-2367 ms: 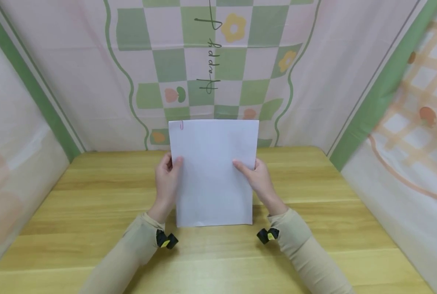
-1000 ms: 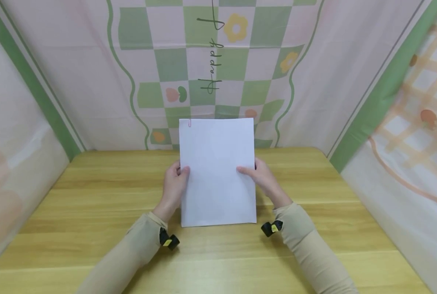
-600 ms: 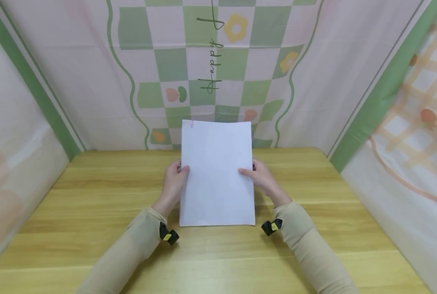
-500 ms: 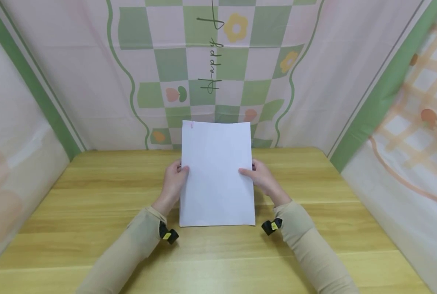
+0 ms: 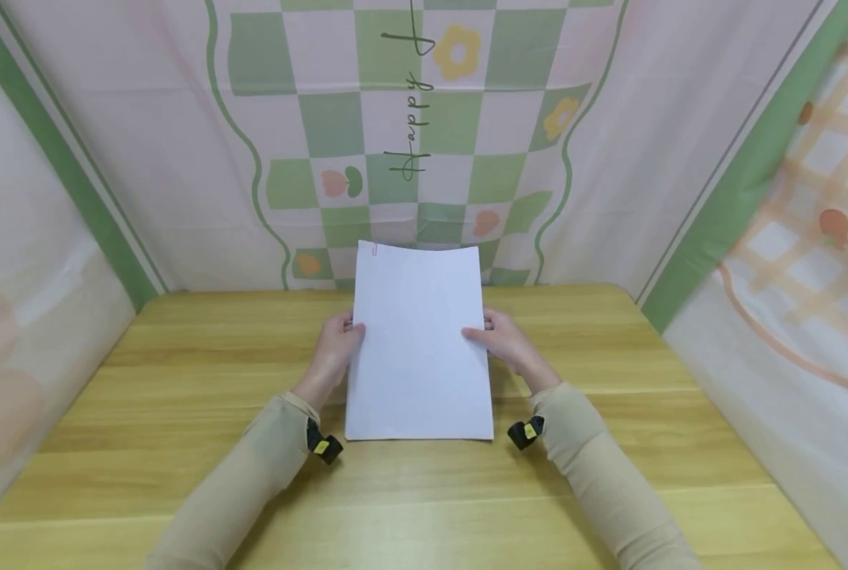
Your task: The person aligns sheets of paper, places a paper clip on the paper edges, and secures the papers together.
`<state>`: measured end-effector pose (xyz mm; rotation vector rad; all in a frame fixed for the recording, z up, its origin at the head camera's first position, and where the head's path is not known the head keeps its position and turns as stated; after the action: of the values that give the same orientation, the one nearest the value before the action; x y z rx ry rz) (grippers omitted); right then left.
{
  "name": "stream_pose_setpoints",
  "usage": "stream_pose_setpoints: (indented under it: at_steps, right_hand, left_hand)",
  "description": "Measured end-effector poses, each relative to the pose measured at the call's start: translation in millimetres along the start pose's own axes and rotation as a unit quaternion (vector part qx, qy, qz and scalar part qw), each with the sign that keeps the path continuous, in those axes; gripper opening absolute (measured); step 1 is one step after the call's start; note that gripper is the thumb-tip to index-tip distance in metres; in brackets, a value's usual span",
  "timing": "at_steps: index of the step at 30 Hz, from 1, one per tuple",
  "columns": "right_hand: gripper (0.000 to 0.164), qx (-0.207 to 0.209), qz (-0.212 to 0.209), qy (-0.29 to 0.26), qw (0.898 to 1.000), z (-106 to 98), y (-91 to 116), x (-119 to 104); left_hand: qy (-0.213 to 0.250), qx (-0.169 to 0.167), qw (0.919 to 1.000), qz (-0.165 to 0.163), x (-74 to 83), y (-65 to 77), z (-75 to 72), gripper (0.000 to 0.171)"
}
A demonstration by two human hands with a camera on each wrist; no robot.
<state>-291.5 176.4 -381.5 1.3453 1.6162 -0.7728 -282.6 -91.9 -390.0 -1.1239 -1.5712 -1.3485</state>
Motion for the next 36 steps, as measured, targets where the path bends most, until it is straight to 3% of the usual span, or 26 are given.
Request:
stream_pose_setpoints:
  at_steps: [10,23,36]
  right_hand:
    - [0.054,-0.015,0.000,0.000,1.000,-1,-3,5]
    - [0.048,-0.037,0.013,0.038,0.998,0,-11,13]
    - [0.046,-0.065,0.037,0.027,0.997,-1,-19,19]
  left_hand:
    - [-0.077,-0.019,0.9968,0.011,-5.5,-8.4,-6.0,0.047]
    - [-0.188,-0.007,0.9816,0.032,-8.0,-22.9,-13.5,0.034]
    - [-0.217,-0.050,0.9749,0.001,-14.0,-31.5,-14.4,0.029]
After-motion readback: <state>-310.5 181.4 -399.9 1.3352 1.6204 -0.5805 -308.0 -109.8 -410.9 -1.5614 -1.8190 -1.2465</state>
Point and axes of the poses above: each hand's wrist, its own y-axis away from the middle knuckle, its own z-axis out of the palm, x = y × z, the point moved 1 cm from there along -y, towards the middle knuckle, and after that the axes turned 9 degrees about -z, right-handed, at the moved point
